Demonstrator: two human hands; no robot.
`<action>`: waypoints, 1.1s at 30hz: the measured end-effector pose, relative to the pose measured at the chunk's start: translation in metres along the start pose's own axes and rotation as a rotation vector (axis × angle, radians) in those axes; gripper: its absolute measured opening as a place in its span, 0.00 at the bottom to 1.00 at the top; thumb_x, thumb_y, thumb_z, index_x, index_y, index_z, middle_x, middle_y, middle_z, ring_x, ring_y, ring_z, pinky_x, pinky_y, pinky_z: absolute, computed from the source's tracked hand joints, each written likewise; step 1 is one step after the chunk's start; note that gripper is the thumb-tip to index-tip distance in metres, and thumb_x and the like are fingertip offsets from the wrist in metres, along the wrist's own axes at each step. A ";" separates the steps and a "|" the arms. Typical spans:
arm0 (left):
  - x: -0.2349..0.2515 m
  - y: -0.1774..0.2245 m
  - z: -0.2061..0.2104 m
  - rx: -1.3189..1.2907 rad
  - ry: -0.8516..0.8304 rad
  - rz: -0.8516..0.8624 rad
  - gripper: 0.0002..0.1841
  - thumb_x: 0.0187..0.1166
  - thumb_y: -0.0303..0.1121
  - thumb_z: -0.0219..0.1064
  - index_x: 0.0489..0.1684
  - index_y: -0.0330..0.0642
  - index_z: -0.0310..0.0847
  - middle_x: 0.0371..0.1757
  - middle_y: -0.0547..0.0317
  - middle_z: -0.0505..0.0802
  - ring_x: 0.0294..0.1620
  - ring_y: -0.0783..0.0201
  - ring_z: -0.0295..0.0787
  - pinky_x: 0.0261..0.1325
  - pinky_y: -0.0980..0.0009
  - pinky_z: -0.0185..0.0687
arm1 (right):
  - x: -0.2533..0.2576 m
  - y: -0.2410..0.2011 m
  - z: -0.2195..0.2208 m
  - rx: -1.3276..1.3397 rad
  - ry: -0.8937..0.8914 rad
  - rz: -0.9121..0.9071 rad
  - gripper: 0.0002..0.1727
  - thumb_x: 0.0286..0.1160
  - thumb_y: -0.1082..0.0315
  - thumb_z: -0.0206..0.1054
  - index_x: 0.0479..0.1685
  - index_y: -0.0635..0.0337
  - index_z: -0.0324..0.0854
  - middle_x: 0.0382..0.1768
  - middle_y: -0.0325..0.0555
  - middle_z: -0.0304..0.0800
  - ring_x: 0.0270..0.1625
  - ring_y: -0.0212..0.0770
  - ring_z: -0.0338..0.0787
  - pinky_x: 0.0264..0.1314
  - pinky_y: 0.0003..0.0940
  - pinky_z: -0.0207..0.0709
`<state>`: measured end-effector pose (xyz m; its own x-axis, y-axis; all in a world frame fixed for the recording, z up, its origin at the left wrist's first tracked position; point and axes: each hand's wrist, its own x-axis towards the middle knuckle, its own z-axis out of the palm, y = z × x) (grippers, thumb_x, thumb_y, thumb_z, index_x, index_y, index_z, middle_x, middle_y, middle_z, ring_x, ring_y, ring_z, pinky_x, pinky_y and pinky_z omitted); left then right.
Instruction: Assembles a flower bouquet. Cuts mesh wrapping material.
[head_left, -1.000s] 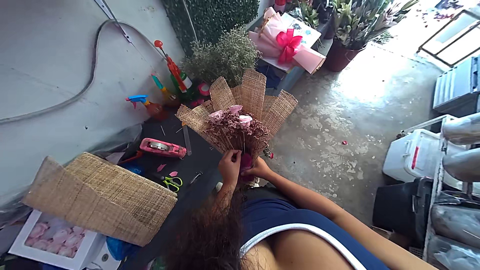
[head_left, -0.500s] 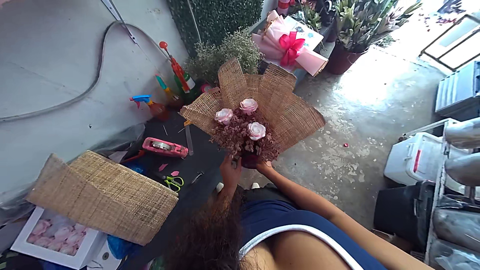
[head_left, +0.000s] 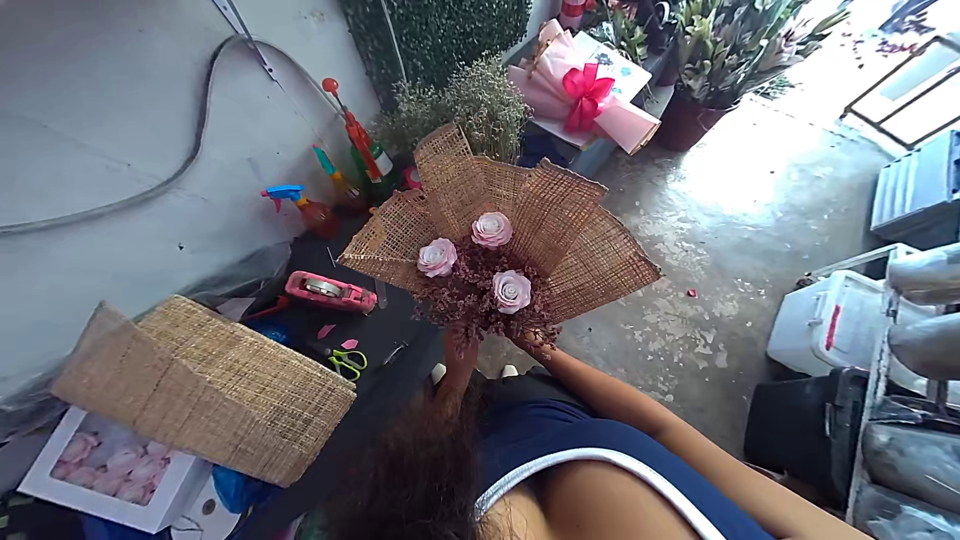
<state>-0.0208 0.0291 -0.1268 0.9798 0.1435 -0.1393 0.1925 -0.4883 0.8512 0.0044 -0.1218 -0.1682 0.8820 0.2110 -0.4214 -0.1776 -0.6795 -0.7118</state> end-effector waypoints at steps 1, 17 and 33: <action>0.000 0.002 -0.002 0.015 -0.017 -0.029 0.17 0.85 0.23 0.58 0.64 0.15 0.77 0.58 0.26 0.89 0.63 0.48 0.87 0.74 0.60 0.75 | -0.001 -0.001 0.000 0.002 0.002 -0.011 0.28 0.89 0.61 0.57 0.78 0.75 0.71 0.78 0.70 0.75 0.84 0.60 0.71 0.89 0.51 0.56; -0.005 -0.022 0.001 -0.053 0.195 0.161 0.19 0.73 0.22 0.67 0.56 0.10 0.80 0.55 0.21 0.90 0.62 0.41 0.88 0.73 0.54 0.76 | -0.002 0.000 -0.006 -0.043 -0.012 -0.120 0.28 0.90 0.65 0.56 0.79 0.79 0.68 0.77 0.73 0.74 0.84 0.59 0.72 0.88 0.44 0.56; -0.006 -0.067 -0.063 -0.002 -0.064 -0.113 0.26 0.78 0.32 0.73 0.65 0.16 0.77 0.64 0.26 0.86 0.68 0.45 0.84 0.74 0.63 0.77 | 0.054 -0.034 0.009 -0.009 -0.456 -0.236 0.35 0.75 0.62 0.74 0.78 0.74 0.71 0.78 0.67 0.75 0.84 0.53 0.71 0.90 0.47 0.55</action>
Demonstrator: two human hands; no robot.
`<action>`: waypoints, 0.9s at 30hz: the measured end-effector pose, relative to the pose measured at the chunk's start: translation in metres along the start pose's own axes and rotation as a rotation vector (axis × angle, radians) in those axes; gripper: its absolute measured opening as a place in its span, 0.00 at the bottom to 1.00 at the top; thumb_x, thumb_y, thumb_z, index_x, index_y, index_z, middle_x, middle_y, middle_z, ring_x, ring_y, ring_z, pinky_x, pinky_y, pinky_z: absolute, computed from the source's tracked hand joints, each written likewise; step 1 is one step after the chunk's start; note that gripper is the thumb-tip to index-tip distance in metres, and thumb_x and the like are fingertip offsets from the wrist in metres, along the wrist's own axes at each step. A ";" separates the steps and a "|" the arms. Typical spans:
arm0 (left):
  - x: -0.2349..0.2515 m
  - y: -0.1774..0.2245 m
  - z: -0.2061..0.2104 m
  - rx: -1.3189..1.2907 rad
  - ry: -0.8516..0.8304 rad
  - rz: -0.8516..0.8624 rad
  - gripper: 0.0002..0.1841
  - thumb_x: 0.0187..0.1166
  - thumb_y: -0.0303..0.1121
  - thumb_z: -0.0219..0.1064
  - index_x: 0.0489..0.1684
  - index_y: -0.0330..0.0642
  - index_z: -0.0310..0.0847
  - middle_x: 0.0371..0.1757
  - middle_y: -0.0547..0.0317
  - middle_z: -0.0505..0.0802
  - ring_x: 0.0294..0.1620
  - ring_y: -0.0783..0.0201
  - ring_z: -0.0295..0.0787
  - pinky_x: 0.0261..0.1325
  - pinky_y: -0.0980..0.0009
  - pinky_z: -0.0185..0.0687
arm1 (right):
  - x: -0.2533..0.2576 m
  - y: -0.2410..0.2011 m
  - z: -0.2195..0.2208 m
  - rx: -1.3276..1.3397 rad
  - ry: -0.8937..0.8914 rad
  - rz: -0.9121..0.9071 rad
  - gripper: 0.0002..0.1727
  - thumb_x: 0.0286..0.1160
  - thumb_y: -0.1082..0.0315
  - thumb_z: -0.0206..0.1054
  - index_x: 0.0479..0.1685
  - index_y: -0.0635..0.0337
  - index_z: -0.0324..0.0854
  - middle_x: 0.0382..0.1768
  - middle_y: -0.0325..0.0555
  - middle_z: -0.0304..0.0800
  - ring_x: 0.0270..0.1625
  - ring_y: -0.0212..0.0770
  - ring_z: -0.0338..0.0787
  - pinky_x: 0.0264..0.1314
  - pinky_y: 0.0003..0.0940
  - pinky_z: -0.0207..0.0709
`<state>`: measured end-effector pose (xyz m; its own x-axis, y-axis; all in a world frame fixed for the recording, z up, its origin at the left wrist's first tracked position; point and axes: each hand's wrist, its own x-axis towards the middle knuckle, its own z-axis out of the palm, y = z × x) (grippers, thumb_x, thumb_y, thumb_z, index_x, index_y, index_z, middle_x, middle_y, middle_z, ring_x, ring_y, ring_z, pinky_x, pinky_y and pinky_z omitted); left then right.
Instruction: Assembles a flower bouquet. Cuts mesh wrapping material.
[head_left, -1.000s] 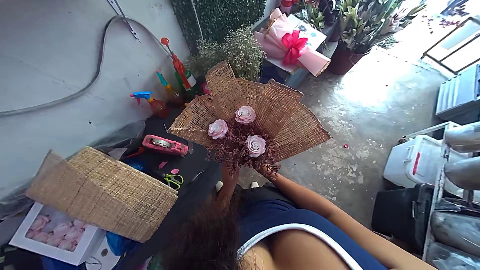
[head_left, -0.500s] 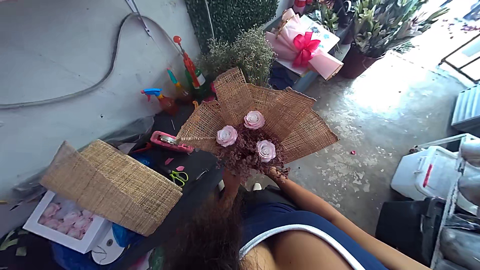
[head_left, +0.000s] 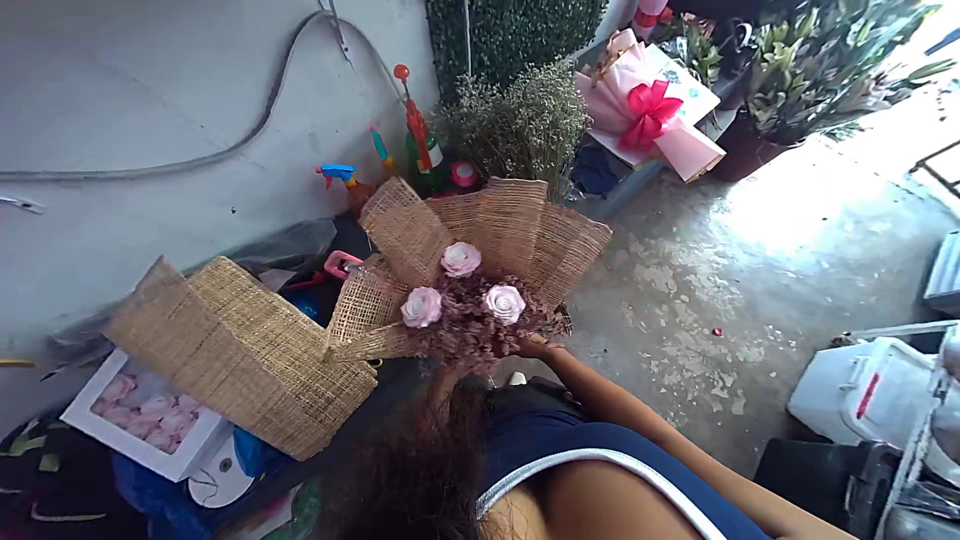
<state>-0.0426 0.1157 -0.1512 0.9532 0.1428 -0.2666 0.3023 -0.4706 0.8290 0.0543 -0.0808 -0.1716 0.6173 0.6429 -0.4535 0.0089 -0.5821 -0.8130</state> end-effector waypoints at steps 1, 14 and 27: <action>0.018 -0.021 0.000 0.075 -0.074 -0.015 0.29 0.76 0.39 0.75 0.65 0.18 0.78 0.65 0.27 0.87 0.71 0.44 0.83 0.77 0.59 0.74 | 0.002 -0.003 -0.003 0.038 0.035 -0.029 0.38 0.68 0.62 0.79 0.77 0.73 0.73 0.77 0.65 0.77 0.83 0.49 0.73 0.89 0.43 0.57; 0.102 -0.012 -0.031 -0.206 -0.228 -0.056 0.47 0.53 0.34 0.90 0.74 0.18 0.69 0.71 0.32 0.84 0.77 0.53 0.79 0.83 0.60 0.69 | 0.053 -0.005 -0.006 0.379 0.201 -0.157 0.66 0.40 0.78 0.87 0.88 0.76 0.44 0.82 0.68 0.66 0.83 0.47 0.72 0.85 0.37 0.67; 0.187 -0.048 -0.024 -0.245 -0.351 -0.388 0.47 0.76 0.42 0.76 0.90 0.29 0.50 0.84 0.29 0.71 0.84 0.37 0.69 0.82 0.42 0.67 | 0.142 0.019 -0.027 0.476 0.247 0.276 0.57 0.65 0.82 0.75 0.94 0.62 0.37 0.78 0.71 0.70 0.66 0.56 0.87 0.67 0.48 0.82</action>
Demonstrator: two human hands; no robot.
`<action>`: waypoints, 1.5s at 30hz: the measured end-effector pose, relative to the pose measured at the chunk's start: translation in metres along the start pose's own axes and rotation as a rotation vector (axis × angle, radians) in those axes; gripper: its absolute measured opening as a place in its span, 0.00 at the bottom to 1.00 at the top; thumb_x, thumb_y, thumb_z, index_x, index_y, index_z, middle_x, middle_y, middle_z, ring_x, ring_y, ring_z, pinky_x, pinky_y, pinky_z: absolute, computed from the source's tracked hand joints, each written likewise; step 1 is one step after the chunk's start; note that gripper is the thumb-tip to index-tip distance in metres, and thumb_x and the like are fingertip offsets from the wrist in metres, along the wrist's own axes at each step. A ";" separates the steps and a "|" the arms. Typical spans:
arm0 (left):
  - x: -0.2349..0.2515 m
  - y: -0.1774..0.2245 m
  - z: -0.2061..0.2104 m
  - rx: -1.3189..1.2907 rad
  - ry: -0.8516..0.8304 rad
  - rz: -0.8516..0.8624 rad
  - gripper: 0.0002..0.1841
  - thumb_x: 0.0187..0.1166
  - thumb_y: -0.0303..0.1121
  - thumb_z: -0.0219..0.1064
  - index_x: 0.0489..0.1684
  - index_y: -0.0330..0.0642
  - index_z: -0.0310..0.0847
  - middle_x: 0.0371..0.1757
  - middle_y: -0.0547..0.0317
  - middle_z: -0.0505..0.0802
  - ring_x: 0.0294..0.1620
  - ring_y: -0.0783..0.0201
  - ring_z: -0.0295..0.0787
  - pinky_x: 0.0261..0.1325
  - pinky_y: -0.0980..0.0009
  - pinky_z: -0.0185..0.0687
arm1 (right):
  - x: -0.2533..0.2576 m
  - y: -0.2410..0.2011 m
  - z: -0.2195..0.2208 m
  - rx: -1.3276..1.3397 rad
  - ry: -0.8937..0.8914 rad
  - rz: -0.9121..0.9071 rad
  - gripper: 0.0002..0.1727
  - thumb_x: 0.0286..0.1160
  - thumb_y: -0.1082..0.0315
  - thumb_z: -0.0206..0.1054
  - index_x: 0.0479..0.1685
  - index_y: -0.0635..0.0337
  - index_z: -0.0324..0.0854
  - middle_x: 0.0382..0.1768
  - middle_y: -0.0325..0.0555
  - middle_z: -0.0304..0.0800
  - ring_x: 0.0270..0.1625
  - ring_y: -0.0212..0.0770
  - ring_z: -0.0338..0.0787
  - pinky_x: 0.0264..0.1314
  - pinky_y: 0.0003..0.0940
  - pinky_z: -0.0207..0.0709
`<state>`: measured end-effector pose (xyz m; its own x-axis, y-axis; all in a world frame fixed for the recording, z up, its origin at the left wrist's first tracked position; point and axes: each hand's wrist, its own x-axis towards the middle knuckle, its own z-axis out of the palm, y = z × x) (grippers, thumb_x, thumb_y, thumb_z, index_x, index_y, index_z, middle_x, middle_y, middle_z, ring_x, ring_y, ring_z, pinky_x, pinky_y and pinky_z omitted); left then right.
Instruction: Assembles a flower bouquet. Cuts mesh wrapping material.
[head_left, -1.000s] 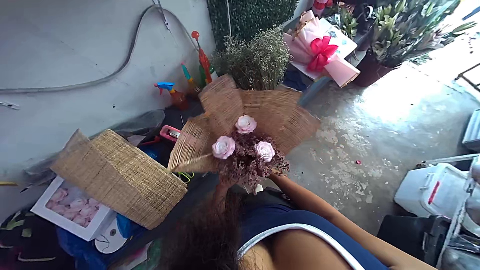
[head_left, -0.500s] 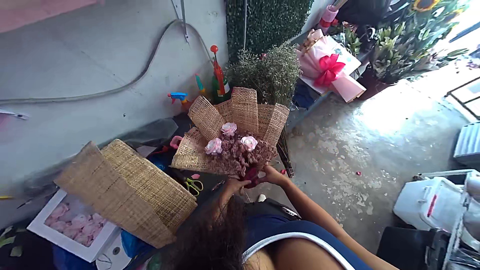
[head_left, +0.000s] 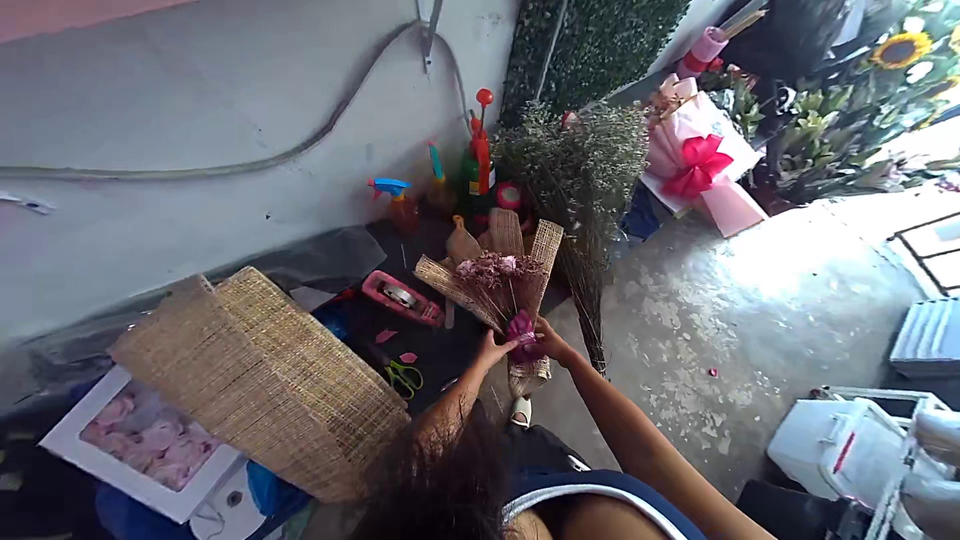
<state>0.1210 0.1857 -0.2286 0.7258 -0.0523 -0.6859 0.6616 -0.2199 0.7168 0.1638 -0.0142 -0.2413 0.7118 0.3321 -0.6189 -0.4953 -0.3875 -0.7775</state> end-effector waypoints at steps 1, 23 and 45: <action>-0.004 -0.007 -0.005 0.012 -0.028 0.007 0.46 0.78 0.40 0.75 0.91 0.29 0.49 0.85 0.30 0.70 0.86 0.38 0.67 0.85 0.46 0.63 | 0.004 0.005 -0.001 -0.032 0.017 0.019 0.56 0.66 0.81 0.74 0.94 0.63 0.38 0.79 0.71 0.70 0.67 0.58 0.86 0.68 0.49 0.81; -0.300 -0.147 -0.224 -0.023 1.435 -0.236 0.22 0.91 0.28 0.50 0.74 0.16 0.70 0.66 0.19 0.84 0.74 0.33 0.80 0.81 0.44 0.67 | -0.025 -0.055 0.134 -0.315 0.238 -0.462 0.21 0.78 0.77 0.60 0.67 0.81 0.74 0.55 0.70 0.86 0.55 0.54 0.90 0.60 0.44 0.84; -0.331 -0.314 -0.257 0.528 1.499 -0.061 0.25 0.73 0.17 0.64 0.73 0.36 0.82 0.80 0.21 0.74 0.82 0.18 0.63 0.80 0.25 0.52 | 0.019 -0.020 0.321 -1.052 0.044 -0.047 0.29 0.80 0.70 0.63 0.82 0.67 0.69 0.86 0.70 0.60 0.87 0.68 0.63 0.84 0.62 0.64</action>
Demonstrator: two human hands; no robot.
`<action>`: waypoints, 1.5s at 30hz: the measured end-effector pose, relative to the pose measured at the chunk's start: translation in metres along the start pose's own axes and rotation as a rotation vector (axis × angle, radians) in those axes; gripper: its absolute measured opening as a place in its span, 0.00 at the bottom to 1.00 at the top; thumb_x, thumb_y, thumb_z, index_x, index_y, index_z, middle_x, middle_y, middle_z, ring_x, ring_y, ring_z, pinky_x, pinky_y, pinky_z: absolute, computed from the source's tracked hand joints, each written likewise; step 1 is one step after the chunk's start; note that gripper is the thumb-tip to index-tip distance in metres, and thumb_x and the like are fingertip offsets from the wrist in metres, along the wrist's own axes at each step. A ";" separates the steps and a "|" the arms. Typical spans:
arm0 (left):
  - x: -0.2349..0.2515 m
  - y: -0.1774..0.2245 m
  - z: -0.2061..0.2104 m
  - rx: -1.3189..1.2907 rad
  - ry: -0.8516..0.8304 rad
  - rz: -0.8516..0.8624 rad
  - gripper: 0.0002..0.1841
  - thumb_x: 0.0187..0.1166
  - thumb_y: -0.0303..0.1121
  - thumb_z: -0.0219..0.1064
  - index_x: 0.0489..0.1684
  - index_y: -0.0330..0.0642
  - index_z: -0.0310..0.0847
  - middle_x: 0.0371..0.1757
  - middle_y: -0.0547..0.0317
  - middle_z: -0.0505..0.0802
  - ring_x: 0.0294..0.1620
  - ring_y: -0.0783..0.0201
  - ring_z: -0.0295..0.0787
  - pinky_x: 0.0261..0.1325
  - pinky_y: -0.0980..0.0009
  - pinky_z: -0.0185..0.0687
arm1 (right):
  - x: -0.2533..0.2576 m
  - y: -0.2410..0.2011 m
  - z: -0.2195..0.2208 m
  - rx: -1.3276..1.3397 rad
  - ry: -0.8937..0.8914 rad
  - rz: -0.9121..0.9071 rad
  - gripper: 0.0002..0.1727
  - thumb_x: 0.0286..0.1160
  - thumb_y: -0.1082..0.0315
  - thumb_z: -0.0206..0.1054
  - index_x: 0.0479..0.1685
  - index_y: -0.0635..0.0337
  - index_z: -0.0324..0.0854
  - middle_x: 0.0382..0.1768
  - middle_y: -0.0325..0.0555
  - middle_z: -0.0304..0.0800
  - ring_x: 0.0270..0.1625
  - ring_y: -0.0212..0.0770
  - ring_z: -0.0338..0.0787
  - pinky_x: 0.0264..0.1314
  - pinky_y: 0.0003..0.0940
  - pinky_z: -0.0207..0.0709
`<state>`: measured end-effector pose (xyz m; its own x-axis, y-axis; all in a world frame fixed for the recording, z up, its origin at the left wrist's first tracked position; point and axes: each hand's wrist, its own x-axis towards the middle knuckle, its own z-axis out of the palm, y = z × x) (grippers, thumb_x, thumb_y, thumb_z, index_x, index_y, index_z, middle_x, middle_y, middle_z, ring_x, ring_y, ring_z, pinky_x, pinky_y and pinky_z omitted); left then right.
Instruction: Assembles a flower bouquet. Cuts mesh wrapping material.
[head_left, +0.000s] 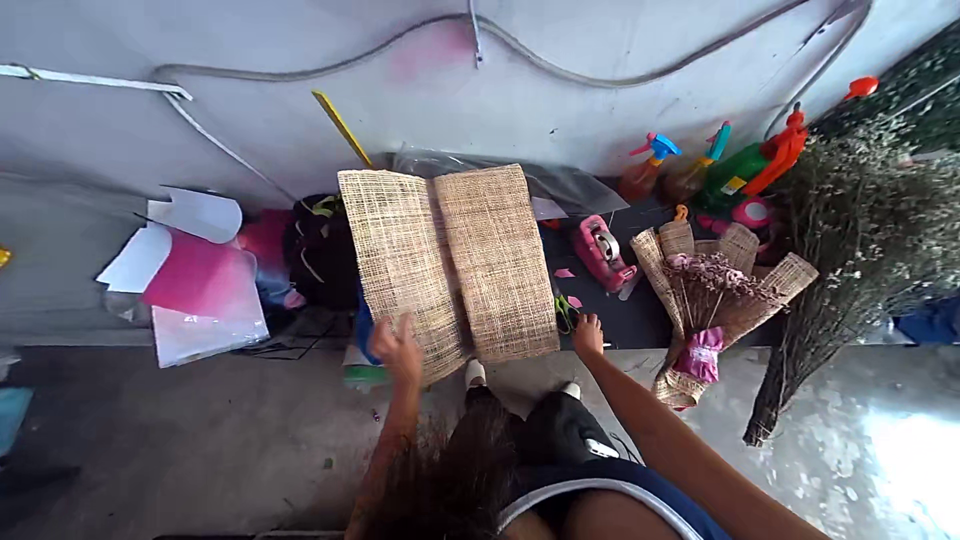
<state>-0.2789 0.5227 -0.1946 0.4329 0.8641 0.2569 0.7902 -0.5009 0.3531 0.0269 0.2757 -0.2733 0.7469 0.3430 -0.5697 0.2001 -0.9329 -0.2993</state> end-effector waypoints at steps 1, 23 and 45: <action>-0.002 0.000 0.006 0.039 -0.121 0.114 0.28 0.73 0.15 0.61 0.72 0.46 0.85 0.81 0.33 0.78 0.84 0.23 0.64 0.80 0.22 0.48 | -0.003 -0.004 0.003 -0.021 0.015 0.010 0.26 0.82 0.69 0.61 0.79 0.68 0.72 0.86 0.68 0.61 0.88 0.67 0.63 0.85 0.62 0.61; 0.036 -0.082 0.016 -0.738 -0.396 -0.388 0.35 0.73 0.31 0.77 0.76 0.19 0.68 0.69 0.25 0.84 0.74 0.44 0.81 0.80 0.55 0.71 | -0.134 -0.118 0.020 0.616 0.406 0.089 0.40 0.65 0.73 0.76 0.78 0.80 0.63 0.68 0.80 0.76 0.73 0.73 0.76 0.77 0.60 0.71; 0.120 -0.087 -0.013 -0.568 -0.202 -0.373 0.26 0.79 0.33 0.73 0.71 0.25 0.76 0.63 0.28 0.88 0.69 0.40 0.85 0.77 0.45 0.72 | -0.034 -0.054 -0.176 0.315 0.560 0.075 0.28 0.78 0.63 0.72 0.71 0.75 0.75 0.64 0.80 0.82 0.70 0.77 0.80 0.73 0.74 0.68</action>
<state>-0.3015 0.6690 -0.1825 0.2929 0.9480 -0.1248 0.5770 -0.0712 0.8136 0.1024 0.2955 -0.1031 0.9865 0.0891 -0.1374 0.0022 -0.8462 -0.5329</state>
